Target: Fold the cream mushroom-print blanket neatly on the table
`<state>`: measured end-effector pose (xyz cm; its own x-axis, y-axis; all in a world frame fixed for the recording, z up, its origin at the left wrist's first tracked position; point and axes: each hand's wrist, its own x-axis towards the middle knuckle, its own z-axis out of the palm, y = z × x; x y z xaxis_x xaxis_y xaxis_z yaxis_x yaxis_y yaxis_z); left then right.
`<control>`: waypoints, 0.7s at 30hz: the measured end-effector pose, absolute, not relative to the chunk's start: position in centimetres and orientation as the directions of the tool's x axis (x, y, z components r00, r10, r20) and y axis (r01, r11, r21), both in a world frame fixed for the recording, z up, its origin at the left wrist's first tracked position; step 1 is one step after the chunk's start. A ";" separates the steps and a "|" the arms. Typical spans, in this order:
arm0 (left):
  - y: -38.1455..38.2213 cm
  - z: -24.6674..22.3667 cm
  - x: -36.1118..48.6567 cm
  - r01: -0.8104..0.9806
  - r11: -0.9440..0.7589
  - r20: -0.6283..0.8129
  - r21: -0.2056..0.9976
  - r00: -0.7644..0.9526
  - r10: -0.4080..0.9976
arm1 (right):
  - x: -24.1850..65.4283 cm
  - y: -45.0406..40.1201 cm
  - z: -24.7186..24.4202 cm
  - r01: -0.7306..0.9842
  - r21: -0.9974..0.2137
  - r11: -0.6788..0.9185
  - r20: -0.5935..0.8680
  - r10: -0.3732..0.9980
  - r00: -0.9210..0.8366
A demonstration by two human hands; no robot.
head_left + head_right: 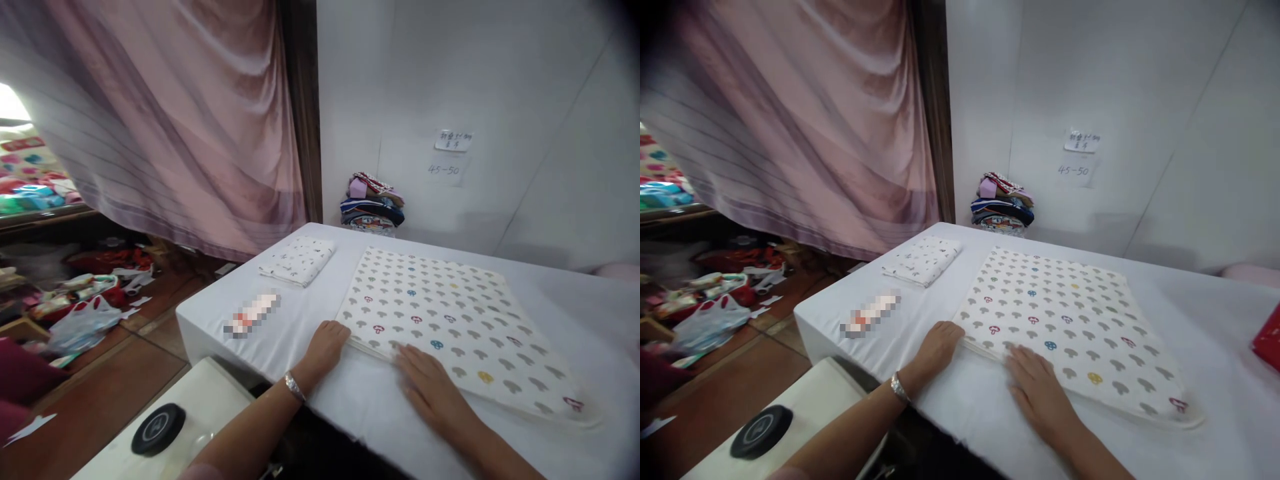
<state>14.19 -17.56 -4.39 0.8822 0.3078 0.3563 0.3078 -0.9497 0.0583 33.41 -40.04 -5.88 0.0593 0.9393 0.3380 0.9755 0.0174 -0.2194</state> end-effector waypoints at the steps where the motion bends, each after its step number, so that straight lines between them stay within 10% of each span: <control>1: -17.5 -4.4 14.0 0.297 -0.952 0.358 0.071 0.883 0.302 | 33.2 -39.7 -5.9 0.972 -0.234 0.033 0.297 0.954 0.039; 15: -16.8 -1.1 13.9 0.161 -0.924 0.319 0.348 0.906 0.278 | 32.5 -38.8 -2.5 0.861 -0.503 -0.076 -0.059 0.997 0.053; 21: -16.3 -1.9 19.0 0.199 -0.959 0.261 0.201 0.933 0.248 | 37.6 -33.4 -0.5 0.886 -0.434 -0.162 -0.012 0.985 0.174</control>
